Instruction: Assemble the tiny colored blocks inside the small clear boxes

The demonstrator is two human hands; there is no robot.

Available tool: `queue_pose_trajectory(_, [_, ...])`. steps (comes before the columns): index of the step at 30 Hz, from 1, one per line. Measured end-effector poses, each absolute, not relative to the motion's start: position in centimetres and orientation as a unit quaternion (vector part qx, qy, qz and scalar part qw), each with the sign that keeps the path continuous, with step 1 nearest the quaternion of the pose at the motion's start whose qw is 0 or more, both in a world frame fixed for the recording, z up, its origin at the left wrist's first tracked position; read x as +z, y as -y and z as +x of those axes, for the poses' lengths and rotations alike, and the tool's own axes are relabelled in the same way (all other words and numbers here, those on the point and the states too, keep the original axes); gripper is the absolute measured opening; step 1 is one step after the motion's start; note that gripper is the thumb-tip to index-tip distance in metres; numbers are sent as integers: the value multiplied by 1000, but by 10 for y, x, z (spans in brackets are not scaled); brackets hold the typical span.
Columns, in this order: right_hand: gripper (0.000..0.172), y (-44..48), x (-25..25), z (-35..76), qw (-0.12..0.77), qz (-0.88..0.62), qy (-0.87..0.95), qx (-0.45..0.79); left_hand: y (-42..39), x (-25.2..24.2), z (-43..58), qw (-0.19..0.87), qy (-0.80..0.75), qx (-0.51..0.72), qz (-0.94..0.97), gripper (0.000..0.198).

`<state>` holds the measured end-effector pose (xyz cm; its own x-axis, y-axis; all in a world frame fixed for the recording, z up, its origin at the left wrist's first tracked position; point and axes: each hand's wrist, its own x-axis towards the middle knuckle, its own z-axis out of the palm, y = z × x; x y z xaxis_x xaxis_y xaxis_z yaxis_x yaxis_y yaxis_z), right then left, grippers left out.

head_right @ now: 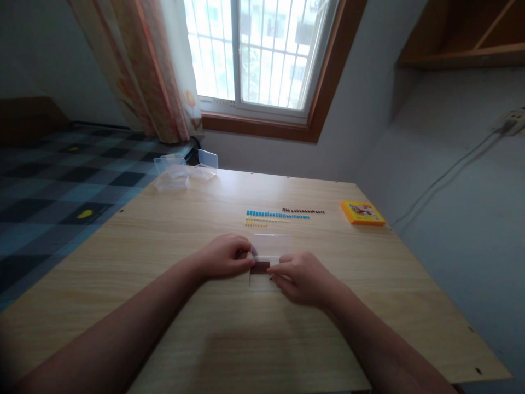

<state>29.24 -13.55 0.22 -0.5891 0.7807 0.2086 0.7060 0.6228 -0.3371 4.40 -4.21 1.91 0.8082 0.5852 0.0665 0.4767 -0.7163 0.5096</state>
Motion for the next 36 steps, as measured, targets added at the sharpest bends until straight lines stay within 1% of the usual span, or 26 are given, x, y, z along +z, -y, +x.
queue_pose_trajectory(8, [26,136,2,293,181,-417,884,104,42,19,44,246,-287,111,919,16])
queue_pose_trajectory(15, [26,136,10,298,208,-413,879,118,42,18,44,242,-287,112,920,16])
queue_pose_trajectory(23, [31,139,13,297,173,-395,888,159,41,17,44,248,-288,110,919,16])
queue_pose_trajectory(36, [27,137,6,294,172,-412,889,105,42,18,43,246,-292,115,917,16])
